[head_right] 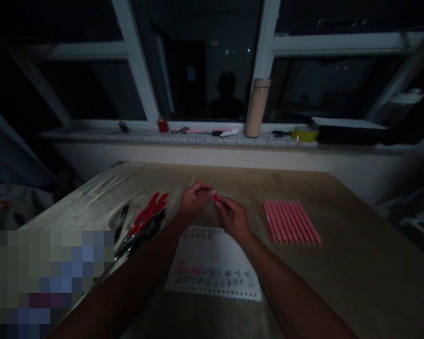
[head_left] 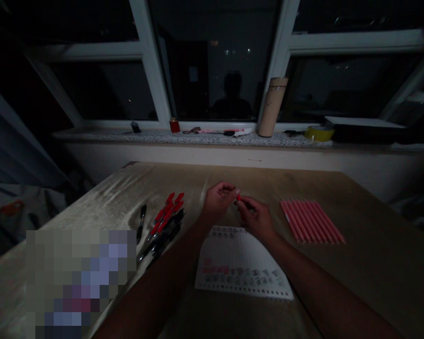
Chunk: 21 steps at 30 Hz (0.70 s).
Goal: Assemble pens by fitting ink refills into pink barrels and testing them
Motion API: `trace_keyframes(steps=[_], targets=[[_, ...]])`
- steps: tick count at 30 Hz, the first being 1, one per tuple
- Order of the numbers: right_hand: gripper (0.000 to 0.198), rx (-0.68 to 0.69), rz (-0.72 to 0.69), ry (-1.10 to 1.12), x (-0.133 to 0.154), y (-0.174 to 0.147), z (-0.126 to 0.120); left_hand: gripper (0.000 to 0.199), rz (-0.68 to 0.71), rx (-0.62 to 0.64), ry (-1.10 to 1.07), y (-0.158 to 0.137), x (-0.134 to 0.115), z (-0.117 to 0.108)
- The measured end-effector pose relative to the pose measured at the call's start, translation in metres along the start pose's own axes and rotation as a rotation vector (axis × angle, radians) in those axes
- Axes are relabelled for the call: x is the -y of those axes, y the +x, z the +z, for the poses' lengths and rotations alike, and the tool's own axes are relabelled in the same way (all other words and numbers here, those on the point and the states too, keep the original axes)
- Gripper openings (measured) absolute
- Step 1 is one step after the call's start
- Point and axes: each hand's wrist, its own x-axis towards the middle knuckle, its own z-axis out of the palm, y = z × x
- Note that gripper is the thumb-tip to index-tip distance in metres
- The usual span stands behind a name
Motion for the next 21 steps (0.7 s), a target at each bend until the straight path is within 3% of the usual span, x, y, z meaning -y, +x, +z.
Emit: trace_keyframes(steps=[8,21], targets=[[0.030,-0.024,-0.036,-0.004,0.003,0.000,0.000,0.032,0.032,0.132,-0.022,-0.002,-0.008,-0.003],[0.028,-0.026,-0.063,-0.047,0.002,0.000,0.000,0.026,0.013,-0.038,0.008,0.002,-0.001,0.002]])
